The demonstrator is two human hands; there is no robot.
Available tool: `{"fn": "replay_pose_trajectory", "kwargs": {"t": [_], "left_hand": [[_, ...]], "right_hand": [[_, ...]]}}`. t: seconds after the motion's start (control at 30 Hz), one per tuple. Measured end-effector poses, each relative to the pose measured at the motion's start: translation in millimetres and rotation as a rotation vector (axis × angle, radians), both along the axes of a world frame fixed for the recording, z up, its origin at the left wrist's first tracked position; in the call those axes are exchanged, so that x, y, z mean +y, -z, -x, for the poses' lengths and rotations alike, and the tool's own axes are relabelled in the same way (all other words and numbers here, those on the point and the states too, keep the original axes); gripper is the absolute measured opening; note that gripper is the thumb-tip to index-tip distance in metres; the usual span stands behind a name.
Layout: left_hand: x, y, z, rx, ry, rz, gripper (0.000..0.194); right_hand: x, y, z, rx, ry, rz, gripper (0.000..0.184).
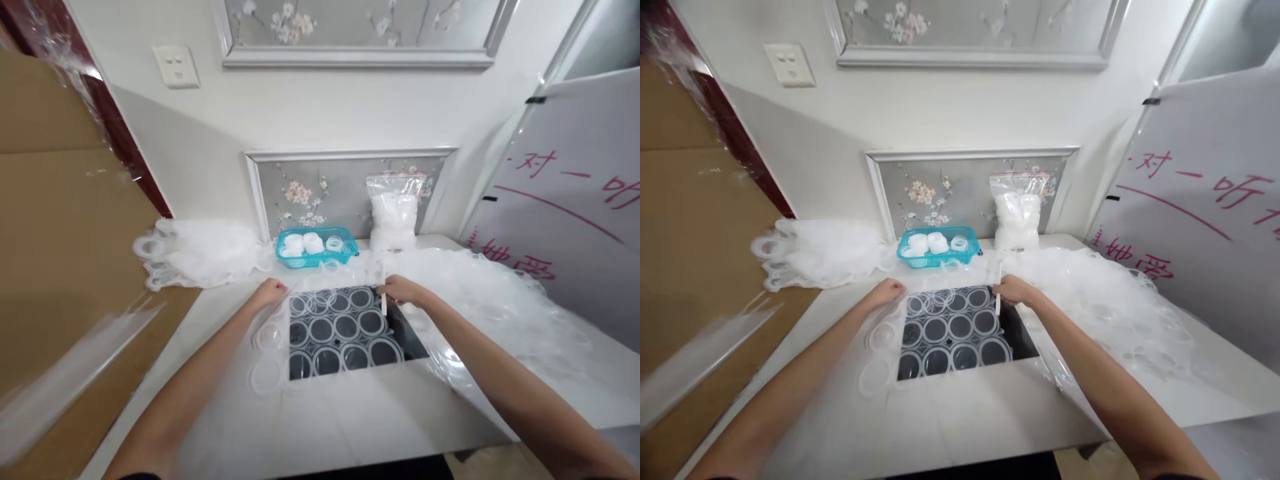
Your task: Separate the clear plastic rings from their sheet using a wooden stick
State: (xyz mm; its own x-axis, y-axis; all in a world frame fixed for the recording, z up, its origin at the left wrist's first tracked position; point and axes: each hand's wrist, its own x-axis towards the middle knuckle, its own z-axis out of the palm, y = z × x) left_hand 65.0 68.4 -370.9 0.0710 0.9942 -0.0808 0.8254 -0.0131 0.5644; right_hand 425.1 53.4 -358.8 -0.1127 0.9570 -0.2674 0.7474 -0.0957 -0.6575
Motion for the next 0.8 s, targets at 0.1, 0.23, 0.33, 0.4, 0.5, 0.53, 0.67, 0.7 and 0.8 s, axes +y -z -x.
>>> {"fn": "replay_pose_trajectory", "kwargs": {"t": [0.1,0.23,0.33,0.4,0.5,0.53,0.67,0.7,0.8], "left_hand": [[8,4.8,-14,-0.019,0.069,0.053,0.03],[-17,2.8,-42,-0.051,0.174,-0.027,0.024],[-52,-5.2,-64,-0.074,0.383,-0.045,0.024],[-69,-12.0,-70,-0.089,0.548,0.027,0.025],[-69,-19.8,-67,-0.089,0.584,0.059,0.031],[-64,-21.0,-64,-0.077,0.537,0.033,0.035],[-39,-16.5,-56,0.018,0.372,-0.032,0.047],[-37,-14.0,-56,0.042,0.369,-0.019,0.047],[-42,-8.2,-62,0.113,0.349,0.001,0.03]], "right_hand": [[1,-13.8,-1,0.154,0.021,-0.09,0.025],[22,-18.1,14,0.237,0.065,-0.176,0.026],[46,-9.0,28,0.184,0.108,-0.218,0.025],[60,0.5,36,0.117,0.127,-0.217,0.022],[74,16.0,44,0.024,0.106,-0.183,0.017],[76,20.8,45,0.001,0.087,-0.168,0.018],[78,34.5,51,-0.086,0.02,-0.132,0.026],[78,36.2,52,-0.106,0.009,-0.128,0.025],[74,36.6,52,-0.13,-0.024,-0.132,0.022]]}}
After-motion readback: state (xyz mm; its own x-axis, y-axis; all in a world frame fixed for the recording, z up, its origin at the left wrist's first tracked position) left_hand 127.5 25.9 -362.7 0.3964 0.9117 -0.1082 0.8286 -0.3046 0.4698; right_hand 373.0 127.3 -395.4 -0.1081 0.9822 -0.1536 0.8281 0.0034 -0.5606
